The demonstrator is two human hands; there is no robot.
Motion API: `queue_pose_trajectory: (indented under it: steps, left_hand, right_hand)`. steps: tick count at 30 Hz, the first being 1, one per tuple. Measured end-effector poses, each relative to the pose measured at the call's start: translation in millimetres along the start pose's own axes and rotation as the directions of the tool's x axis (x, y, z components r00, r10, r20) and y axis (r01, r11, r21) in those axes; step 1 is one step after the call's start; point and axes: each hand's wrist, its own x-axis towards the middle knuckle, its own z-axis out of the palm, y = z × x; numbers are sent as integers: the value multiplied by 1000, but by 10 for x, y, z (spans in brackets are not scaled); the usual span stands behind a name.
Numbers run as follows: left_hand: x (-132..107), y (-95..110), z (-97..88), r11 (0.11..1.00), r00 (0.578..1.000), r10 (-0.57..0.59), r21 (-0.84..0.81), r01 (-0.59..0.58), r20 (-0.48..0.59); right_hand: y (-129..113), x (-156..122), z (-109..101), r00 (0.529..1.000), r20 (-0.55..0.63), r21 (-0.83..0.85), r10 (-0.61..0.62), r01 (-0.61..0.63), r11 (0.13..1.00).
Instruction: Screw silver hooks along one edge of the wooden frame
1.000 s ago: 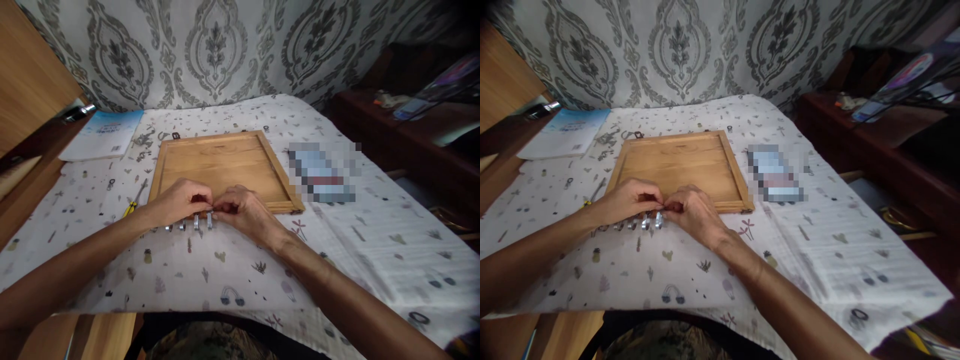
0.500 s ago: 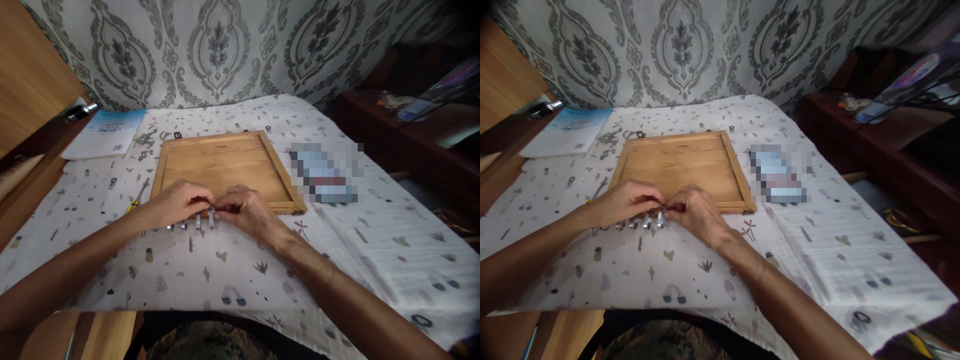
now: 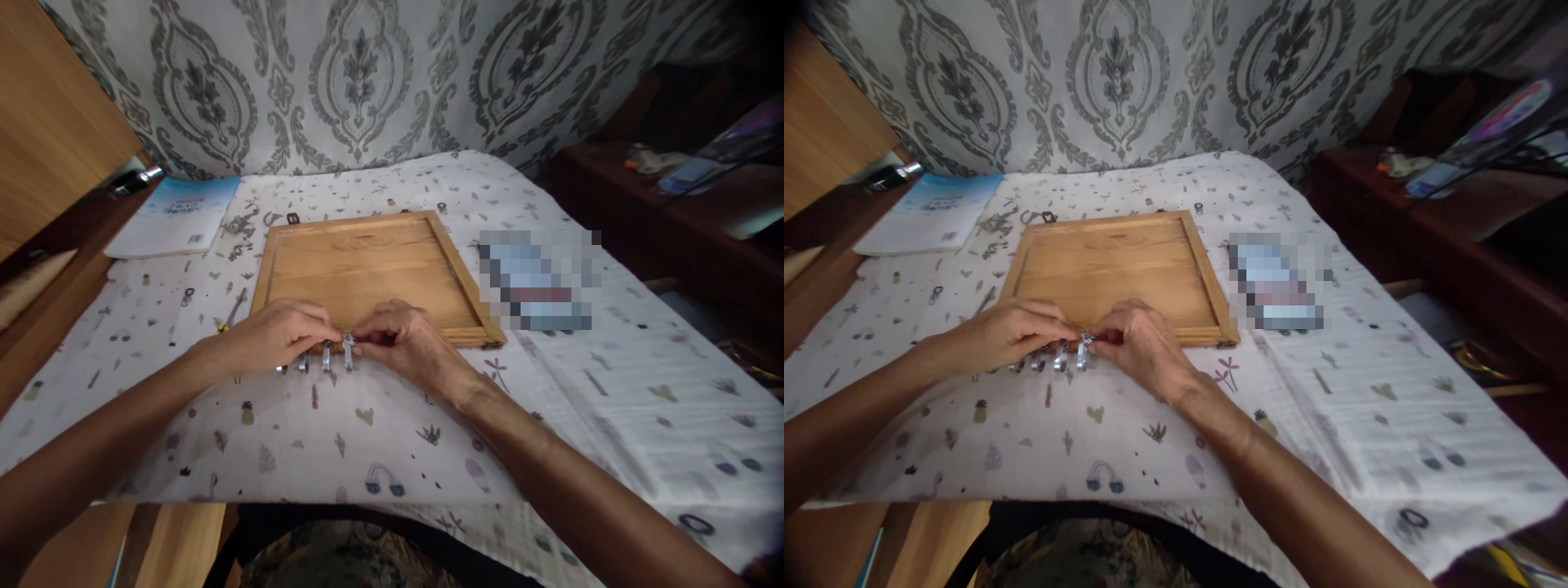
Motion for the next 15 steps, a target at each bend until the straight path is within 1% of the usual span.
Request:
queue_pose_trajectory:
  steps: [6,10,15]
  left_hand:
    - [-25,-24,47,996,998,55,74,-53,-29]
    - [-16,-16,41,993,997,82,86,-82,2]
    - [-7,20,23,987,997,64,143,-68,31]
  right_hand:
    - [5,0,3,1000,-1,1,-14,14,1000]
    - [-1,1,-5,1000,7,-14,-28,28,1000]
    - [-31,-5,-19,999,10,-67,-44,45,997]
